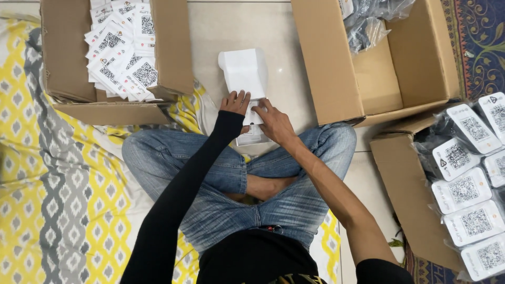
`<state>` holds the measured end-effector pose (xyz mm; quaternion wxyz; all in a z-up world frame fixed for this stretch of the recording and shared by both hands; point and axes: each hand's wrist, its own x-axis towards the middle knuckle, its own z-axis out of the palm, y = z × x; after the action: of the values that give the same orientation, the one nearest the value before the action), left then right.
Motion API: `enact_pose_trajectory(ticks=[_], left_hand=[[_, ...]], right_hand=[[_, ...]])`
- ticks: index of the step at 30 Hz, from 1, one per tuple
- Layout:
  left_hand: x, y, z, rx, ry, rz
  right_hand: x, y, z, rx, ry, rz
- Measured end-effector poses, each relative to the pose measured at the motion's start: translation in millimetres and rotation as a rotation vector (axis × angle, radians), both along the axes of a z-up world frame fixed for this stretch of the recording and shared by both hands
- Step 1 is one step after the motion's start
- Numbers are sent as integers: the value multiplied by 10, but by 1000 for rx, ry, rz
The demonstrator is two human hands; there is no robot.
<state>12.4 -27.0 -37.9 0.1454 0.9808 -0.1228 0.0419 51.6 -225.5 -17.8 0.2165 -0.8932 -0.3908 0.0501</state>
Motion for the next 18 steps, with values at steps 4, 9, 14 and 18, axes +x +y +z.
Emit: enact_pose_trajectory(ticks=[4,9,14,18], left_hand=[[-127,-86,124,-53,-24,18],[-295,-145,-340,-82,-150,-55],[-400,-227,-304,-188,-166,-50],[-442,-319,-364,-52,-162,-34]], right_hand=[[-23,-9,43,-12,31,-12],[-44,-51,79,0,-4,1],[-118,-124,23,-16,-27,-14],[-129,-133,7,16,-34,-23]])
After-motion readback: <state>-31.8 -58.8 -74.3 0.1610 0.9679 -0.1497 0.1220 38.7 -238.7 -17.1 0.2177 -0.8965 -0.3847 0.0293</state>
